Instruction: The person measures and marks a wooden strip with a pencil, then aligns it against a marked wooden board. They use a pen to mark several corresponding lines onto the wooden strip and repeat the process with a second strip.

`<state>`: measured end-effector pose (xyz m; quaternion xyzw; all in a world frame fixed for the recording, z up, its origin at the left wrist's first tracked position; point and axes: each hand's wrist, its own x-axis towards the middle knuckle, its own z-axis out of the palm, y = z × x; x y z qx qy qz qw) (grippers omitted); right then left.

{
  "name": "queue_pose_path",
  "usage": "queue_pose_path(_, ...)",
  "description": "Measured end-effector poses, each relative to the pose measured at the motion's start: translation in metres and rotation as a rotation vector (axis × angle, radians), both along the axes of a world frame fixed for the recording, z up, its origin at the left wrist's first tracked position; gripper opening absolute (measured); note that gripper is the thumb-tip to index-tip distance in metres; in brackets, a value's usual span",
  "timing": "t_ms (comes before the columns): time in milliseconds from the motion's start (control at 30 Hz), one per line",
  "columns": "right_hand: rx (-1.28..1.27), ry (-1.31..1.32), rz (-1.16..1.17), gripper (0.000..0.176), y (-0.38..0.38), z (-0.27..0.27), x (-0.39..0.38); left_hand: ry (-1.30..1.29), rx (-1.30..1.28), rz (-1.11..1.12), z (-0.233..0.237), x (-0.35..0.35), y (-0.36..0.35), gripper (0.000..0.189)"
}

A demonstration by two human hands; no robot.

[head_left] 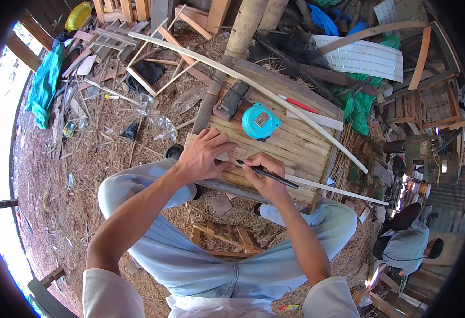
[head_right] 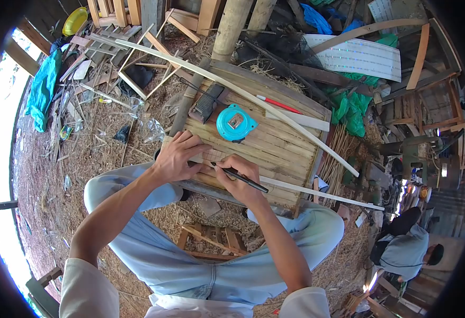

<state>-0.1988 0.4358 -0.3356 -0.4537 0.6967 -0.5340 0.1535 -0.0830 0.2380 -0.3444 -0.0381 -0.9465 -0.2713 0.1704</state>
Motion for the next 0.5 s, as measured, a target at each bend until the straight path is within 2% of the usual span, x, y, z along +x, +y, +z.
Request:
queue_pose_path(167, -0.020, -0.071, -0.042, 0.013, -0.002, 0.004, 0.001, 0.003, 0.008, 0.003, -0.001, 0.001, -0.001, 0.052)
queue_pose_path(300, -0.068, -0.014, -0.023, 0.011, -0.008, 0.003, 0.004, -0.003, -0.019, -0.001, -0.002, 0.000, 0.000, 0.053)
queue_pose_path(500, 0.019, -0.031, -0.002, 0.011, -0.006, -0.004, 0.002, -0.002, -0.008, 0.006, -0.003, 0.000, 0.000, 0.054)
